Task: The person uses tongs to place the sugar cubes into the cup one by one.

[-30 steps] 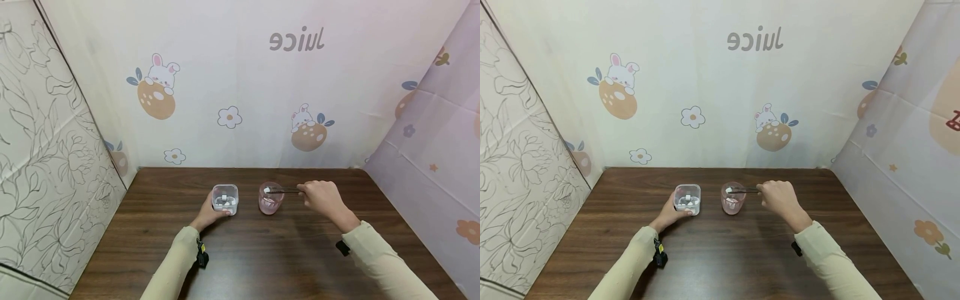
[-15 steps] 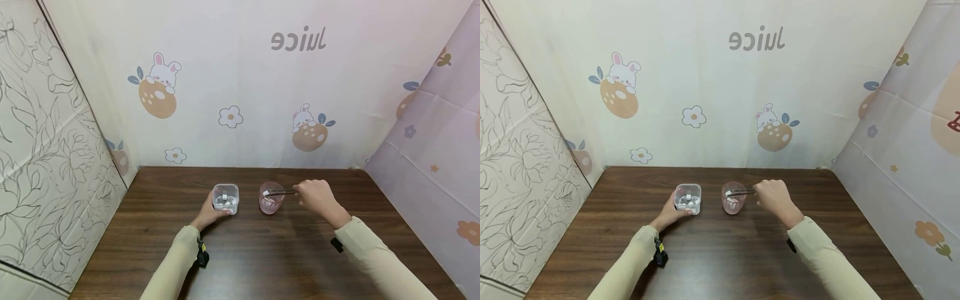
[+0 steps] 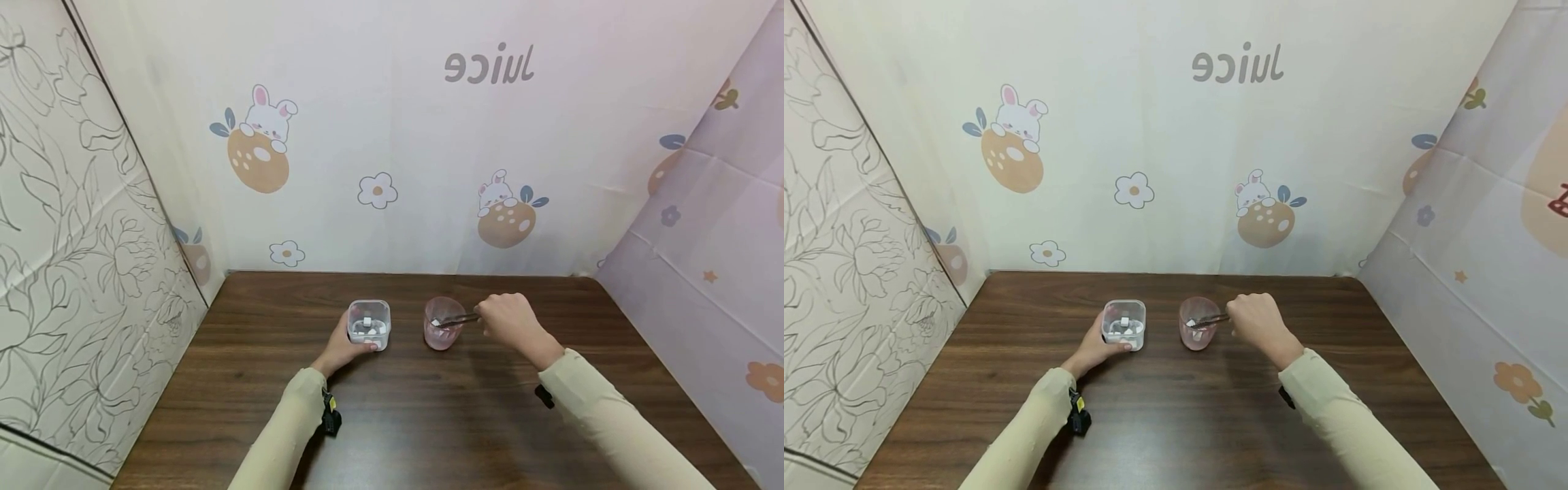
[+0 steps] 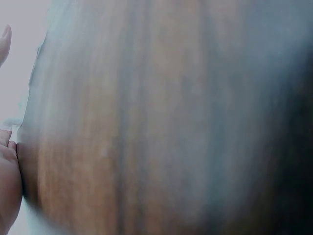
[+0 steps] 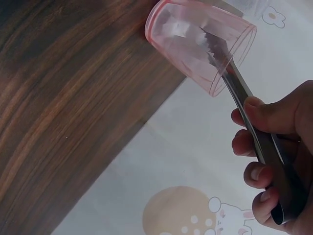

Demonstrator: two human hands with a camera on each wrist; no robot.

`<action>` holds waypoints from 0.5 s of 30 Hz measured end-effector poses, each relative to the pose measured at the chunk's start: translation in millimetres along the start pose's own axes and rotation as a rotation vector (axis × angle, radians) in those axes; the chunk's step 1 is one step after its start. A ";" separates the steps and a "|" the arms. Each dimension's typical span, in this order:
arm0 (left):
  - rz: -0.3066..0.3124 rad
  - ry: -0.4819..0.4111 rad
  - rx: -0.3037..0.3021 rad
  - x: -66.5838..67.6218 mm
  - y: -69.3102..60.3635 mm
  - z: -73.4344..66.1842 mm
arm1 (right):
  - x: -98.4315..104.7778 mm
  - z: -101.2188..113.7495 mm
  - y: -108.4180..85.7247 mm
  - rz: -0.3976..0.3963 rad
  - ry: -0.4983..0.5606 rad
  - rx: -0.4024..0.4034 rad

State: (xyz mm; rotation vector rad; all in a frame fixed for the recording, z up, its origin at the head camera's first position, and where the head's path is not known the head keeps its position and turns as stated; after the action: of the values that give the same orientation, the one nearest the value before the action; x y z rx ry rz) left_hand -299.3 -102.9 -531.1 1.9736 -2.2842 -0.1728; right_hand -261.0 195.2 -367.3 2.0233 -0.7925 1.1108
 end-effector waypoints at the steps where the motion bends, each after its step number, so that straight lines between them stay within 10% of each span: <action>1: 0.001 0.004 -0.006 0.0 -0.2 -0.5 | -0.8 0.3 0.5 0.002 -0.001 0.004; 15: 0.004 -0.018 -0.012 0.6 1.0 2.3 | 0.2 5.8 7.3 -0.014 -0.040 0.056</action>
State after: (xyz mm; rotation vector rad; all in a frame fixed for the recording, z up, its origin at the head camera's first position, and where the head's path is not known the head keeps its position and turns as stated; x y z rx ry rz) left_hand -300.7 -103.3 -533.2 1.9694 -2.2926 -0.2041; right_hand -263.9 186.3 -367.4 2.1005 -0.7741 1.0987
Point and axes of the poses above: each hand's wrist, its own y-axis towards the middle knuckle, its own x-axis out of the back of the hand, z = x × y, the point moved 4 cm from there along y, towards the middle knuckle, and after that the axes turned 9 degrees about -y, right-handed, at the moved point
